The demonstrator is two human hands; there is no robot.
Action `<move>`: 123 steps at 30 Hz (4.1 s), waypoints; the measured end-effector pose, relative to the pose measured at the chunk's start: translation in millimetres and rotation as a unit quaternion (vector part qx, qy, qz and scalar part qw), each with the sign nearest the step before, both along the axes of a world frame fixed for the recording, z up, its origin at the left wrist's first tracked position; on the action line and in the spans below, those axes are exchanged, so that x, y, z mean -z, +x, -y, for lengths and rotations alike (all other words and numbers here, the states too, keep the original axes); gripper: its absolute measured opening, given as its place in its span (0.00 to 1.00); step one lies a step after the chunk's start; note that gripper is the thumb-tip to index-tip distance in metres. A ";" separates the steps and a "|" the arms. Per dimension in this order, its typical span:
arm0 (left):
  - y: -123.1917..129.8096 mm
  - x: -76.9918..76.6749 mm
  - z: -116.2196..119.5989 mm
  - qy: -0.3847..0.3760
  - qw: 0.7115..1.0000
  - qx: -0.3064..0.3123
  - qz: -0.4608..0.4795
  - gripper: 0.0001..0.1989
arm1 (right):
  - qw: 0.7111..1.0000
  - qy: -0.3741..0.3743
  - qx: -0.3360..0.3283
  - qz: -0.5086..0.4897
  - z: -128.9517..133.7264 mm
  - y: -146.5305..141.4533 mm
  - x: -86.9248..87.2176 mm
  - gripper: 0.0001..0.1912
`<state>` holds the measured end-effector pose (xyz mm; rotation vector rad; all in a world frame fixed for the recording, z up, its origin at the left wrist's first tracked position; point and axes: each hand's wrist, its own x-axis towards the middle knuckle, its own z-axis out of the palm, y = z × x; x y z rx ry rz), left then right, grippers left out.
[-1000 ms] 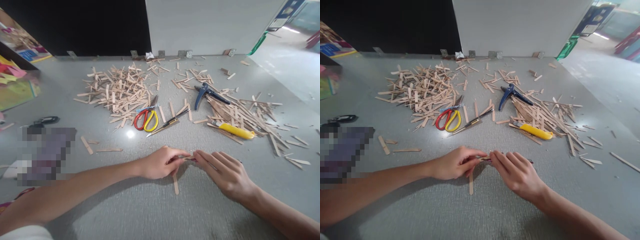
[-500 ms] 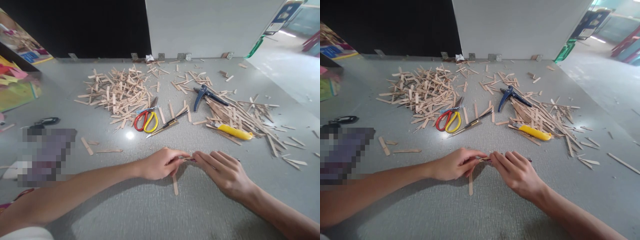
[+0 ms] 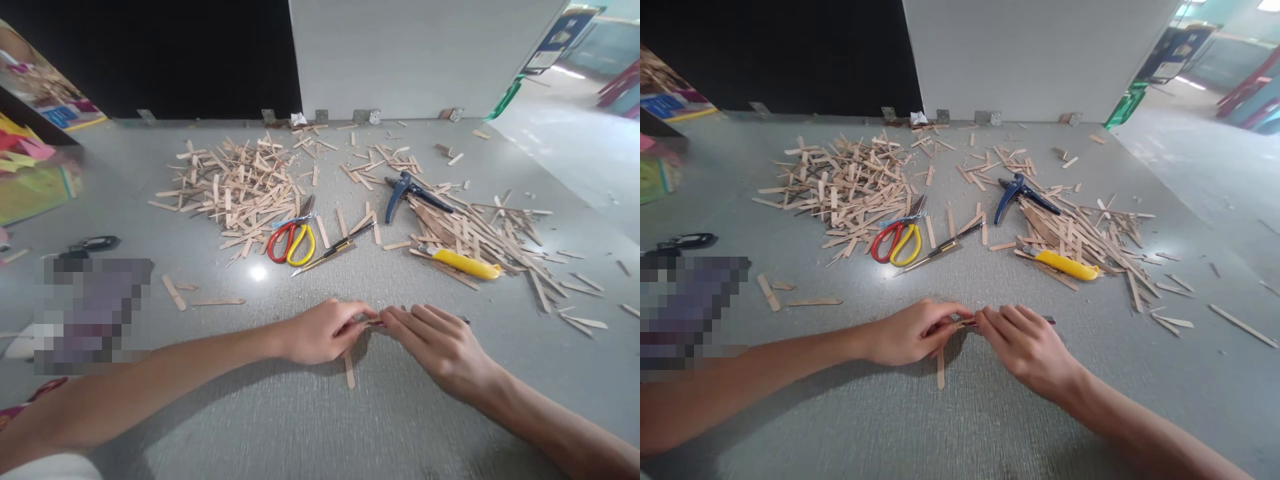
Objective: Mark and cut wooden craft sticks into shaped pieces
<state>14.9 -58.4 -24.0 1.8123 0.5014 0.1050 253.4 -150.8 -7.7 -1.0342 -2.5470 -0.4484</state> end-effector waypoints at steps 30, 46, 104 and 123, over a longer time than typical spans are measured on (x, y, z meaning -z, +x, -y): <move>2.6 0.4 -2.0 -0.013 1.000 -0.014 -0.003 0.16 | 0.999 0.005 0.006 -0.053 -7.7 -1.0 -6.1 0.19; 0.9 3.7 1.0 -0.158 0.985 -0.059 0.033 0.15 | 0.990 -0.019 0.037 -0.134 -7.0 -1.4 3.9 0.16; 0.4 27.3 25.2 0.170 0.981 -0.089 0.034 0.32 | 0.895 -0.199 0.168 -0.361 38.1 -49.5 8.4 0.17; 3.8 22.5 17.2 0.079 0.989 -0.111 0.053 0.29 | 0.976 -0.090 0.120 -0.161 29.8 -31.1 13.7 0.18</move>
